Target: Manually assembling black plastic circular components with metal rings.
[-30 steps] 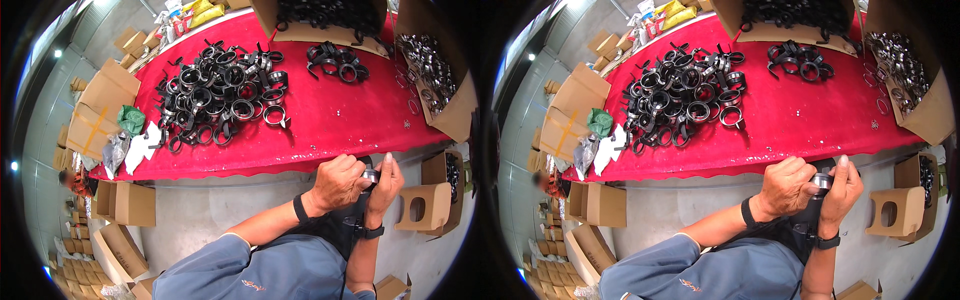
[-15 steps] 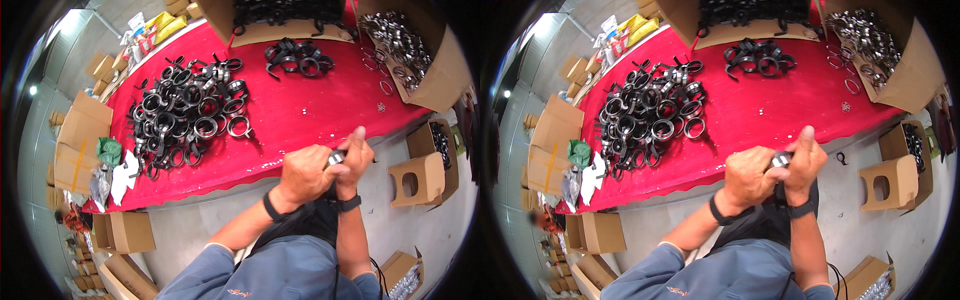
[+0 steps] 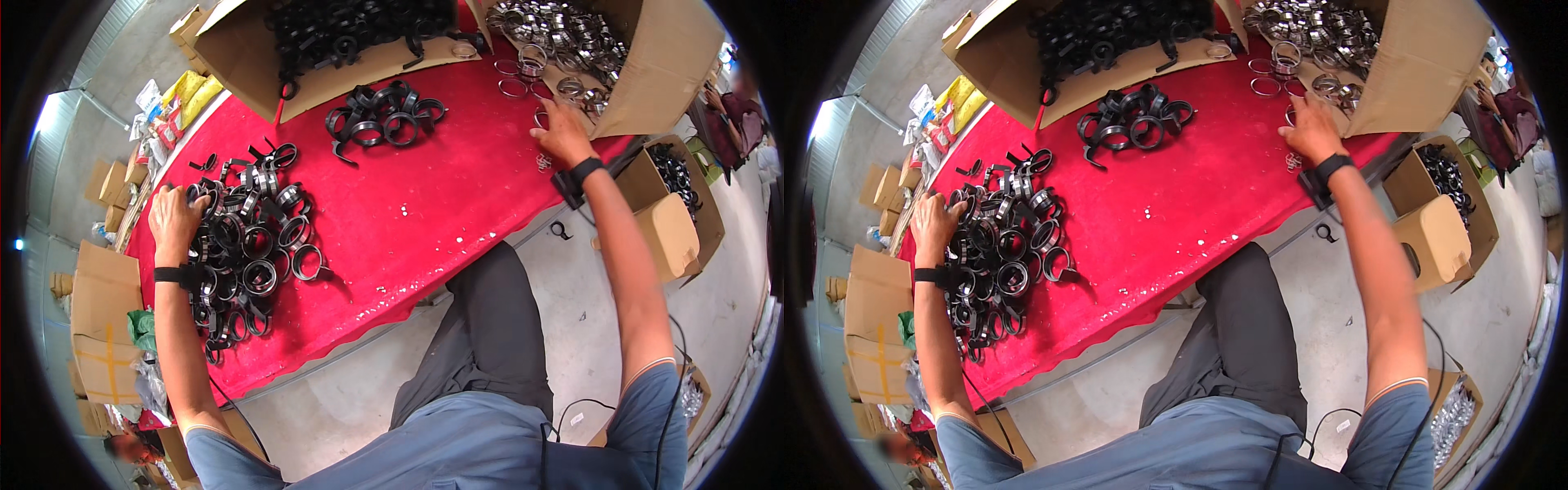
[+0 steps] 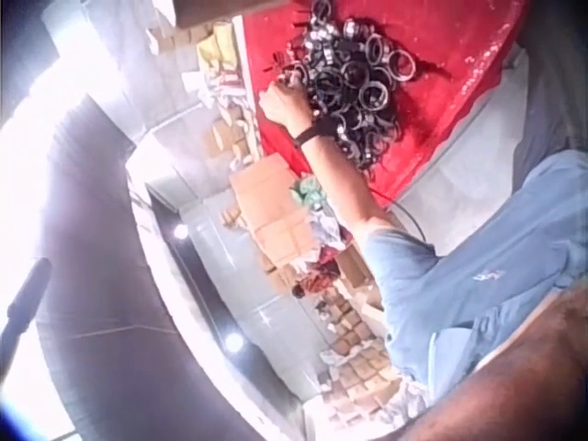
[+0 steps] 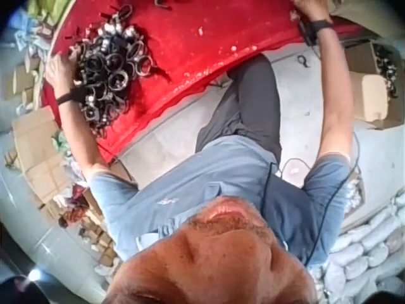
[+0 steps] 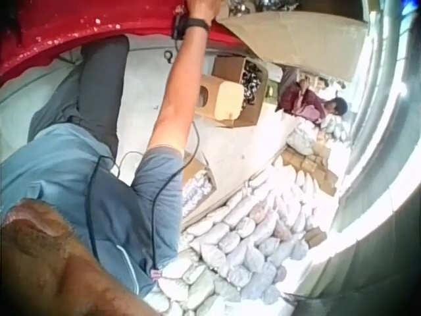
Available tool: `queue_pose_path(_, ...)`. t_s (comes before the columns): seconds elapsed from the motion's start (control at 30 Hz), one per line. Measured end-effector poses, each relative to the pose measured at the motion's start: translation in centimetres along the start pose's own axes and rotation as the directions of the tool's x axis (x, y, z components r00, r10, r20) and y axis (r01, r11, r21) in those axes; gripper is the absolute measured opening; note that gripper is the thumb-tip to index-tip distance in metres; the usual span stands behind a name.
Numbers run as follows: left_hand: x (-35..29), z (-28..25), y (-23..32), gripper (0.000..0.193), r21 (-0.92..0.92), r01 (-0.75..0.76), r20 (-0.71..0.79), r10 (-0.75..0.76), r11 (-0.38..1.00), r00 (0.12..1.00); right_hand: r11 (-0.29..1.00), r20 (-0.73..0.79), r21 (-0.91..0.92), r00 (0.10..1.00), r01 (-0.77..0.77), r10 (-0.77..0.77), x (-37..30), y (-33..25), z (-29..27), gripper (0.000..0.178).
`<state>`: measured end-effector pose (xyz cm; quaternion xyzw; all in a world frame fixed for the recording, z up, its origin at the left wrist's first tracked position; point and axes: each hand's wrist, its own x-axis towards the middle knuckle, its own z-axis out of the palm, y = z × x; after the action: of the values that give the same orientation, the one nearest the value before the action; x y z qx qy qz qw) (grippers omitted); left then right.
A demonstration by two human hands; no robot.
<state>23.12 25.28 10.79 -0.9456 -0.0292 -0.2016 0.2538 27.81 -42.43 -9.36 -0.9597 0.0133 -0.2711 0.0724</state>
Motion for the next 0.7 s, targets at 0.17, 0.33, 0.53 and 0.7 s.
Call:
queue_pose_path(0.17, 3.4, -0.9, 7.2, 0.043, -0.135, -0.045, -0.174, 0.021, 0.99, 0.985, 0.996, 0.344, 0.037, 0.937, -0.078, 0.061, 3.3, 2.5, -0.2, 0.065)
queue_pose_path(0.33, 6.3, -0.6, 21.4, 0.049, -0.501, -0.361, -0.178, 0.315, 0.786, 0.932, 0.989, 0.168, 0.146, 0.986, -0.008, -0.016, 3.2, 0.3, 0.6, 0.047)
queue_pose_path(0.53, 4.7, -2.3, 33.9, 0.038, -0.721, -0.509, -0.362, 0.37, 0.47, 0.855, 0.995, 0.265, 0.087, 0.962, 0.042, -0.064, 1.9, -0.8, -0.6, 0.048)
queue_pose_path(0.7, 2.5, -4.7, 39.7, 0.074, -0.869, -0.444, -0.311, 0.454, 0.221, 0.835, 0.973, 0.279, 0.232, 0.958, -0.003, -0.063, 2.2, -2.6, -2.5, 0.048)
